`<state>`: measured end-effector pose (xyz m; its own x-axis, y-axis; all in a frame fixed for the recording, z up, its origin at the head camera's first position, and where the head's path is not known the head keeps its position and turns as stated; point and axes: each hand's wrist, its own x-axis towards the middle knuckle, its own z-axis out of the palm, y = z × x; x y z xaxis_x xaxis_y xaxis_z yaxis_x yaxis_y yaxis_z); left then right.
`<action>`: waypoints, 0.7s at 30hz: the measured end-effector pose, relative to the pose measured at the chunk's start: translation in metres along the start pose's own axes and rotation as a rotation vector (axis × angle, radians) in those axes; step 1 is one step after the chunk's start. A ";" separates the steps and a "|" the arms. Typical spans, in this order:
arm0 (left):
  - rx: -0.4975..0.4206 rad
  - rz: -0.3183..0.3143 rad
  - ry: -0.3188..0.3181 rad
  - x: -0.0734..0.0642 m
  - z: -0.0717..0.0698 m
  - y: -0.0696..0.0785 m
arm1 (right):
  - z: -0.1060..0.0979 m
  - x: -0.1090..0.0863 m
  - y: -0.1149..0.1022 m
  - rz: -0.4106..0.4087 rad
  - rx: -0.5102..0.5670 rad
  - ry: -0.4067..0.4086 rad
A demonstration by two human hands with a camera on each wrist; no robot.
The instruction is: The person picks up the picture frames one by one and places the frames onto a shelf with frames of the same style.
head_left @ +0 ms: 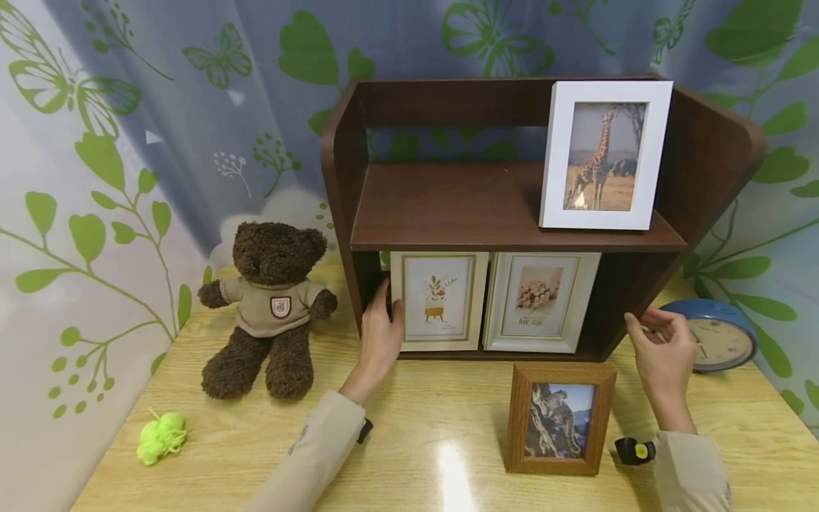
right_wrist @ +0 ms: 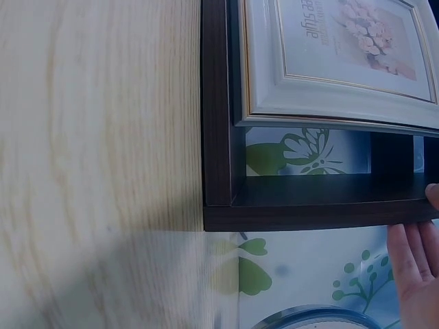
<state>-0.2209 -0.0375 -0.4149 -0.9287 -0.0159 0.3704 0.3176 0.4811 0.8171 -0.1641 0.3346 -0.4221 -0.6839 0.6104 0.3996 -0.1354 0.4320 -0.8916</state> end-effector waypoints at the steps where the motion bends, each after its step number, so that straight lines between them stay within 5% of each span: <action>1: 0.000 0.003 0.003 0.001 0.000 0.000 | 0.000 0.000 0.000 0.000 -0.002 0.001; 21: -0.017 -0.073 -0.003 0.009 0.005 0.000 | 0.001 0.000 0.000 -0.011 -0.009 0.002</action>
<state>-0.2307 -0.0330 -0.4137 -0.9503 -0.0478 0.3078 0.2519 0.4635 0.8495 -0.1646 0.3341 -0.4228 -0.6807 0.6070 0.4101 -0.1368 0.4447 -0.8852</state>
